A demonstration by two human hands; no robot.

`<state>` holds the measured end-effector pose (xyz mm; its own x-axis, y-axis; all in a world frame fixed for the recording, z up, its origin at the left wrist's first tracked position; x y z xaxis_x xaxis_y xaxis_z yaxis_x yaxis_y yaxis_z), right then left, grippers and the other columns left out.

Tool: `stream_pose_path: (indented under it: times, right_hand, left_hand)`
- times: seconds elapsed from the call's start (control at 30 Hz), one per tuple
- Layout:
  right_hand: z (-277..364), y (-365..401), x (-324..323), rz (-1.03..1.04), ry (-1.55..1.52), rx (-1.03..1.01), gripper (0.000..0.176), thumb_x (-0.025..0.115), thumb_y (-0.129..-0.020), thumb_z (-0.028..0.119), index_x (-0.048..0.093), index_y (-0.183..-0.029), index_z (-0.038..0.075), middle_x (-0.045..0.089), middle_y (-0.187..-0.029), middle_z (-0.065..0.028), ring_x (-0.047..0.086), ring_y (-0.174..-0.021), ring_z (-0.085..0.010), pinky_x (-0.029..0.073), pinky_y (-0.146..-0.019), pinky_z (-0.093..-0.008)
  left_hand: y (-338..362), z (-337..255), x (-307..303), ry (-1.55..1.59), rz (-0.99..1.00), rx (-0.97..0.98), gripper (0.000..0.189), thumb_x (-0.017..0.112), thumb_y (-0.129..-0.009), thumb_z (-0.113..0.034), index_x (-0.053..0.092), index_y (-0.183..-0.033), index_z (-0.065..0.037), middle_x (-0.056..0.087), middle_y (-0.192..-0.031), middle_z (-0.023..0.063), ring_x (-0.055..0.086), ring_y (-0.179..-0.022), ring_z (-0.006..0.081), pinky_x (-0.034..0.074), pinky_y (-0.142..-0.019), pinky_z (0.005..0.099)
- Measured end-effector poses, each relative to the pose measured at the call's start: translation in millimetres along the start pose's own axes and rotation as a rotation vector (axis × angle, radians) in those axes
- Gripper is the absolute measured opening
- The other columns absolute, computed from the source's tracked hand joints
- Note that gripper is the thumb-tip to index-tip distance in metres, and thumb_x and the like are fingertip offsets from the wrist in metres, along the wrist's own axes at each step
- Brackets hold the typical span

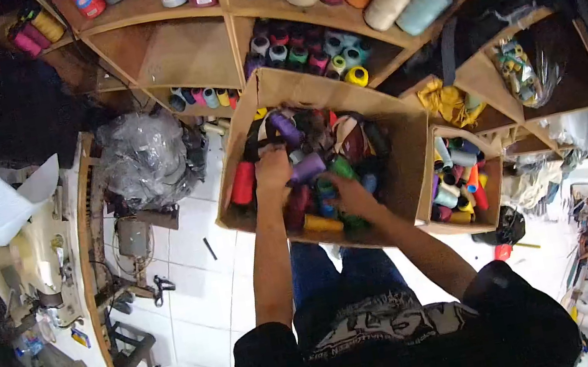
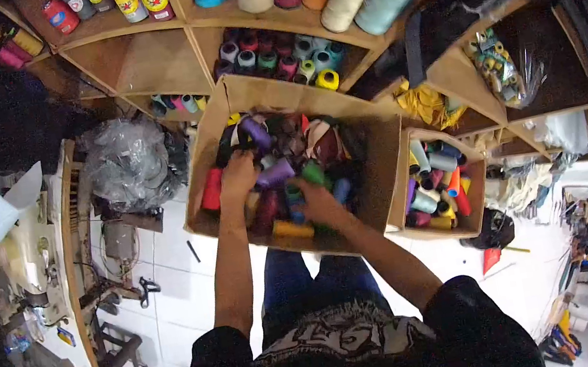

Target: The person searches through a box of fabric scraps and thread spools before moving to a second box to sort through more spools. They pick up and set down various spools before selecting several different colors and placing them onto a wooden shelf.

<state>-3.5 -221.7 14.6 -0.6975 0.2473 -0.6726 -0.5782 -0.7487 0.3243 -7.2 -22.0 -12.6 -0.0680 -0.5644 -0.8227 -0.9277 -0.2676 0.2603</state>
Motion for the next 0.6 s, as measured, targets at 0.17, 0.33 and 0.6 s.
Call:
stream_pose_path:
  times: [0.17, 0.33, 0.6]
  right_hand:
    - [26.5, 25.8, -49.3, -0.064, -0.503, 0.077, 0.061, 0.070, -0.076, 0.018, 0.042, -0.129, 0.006, 0.058, -0.113, -0.0202, 0.061, -0.100, -0.0285, 0.049, -0.084, -0.0353]
    - [35.6, 51.0, -98.1, -0.109, -0.923, 0.183, 0.058, 0.069, -0.078, 0.024, 0.045, -0.126, 0.002, 0.055, -0.116, -0.0258, 0.061, -0.101, -0.0318, 0.048, -0.086, -0.0332]
    - [-254.7, 14.3, 73.9, -0.343, -0.201, 0.586, 0.042, 0.070, -0.075, 0.025, 0.057, -0.106, 0.000, 0.059, -0.103, -0.0159, 0.061, -0.090, -0.0268, 0.052, -0.072, -0.0376]
  left_hand:
    - [61.0, -52.6, 10.0, 0.887, 0.078, 0.183, 0.051, 0.071, -0.076, -0.037, 0.056, -0.111, -0.003, 0.062, -0.098, 0.0105, 0.061, -0.091, 0.0210, 0.049, -0.076, 0.0392]
    - [110.3, -92.3, -19.3, 1.186, 0.301, -0.024, 0.037, 0.075, -0.076, -0.023, 0.057, -0.101, -0.004, 0.060, -0.079, 0.0019, 0.058, -0.064, 0.0116, 0.047, -0.060, 0.0262]
    - [171.7, -54.7, -57.9, 1.426, -0.054, -0.214, 0.029, 0.070, -0.080, -0.015, 0.052, -0.099, -0.003, 0.056, -0.071, 0.0043, 0.055, -0.056, 0.0132, 0.046, -0.052, 0.0259]
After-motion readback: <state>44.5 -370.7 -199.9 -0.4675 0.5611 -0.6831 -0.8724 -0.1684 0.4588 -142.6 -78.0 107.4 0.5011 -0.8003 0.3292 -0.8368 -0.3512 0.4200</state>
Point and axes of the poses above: each hand's wrist, its own y-axis away from the middle knuckle, its own x-axis out of the palm, z = x × y, the point moved 6 cm from there along -y, towards the middle knuckle
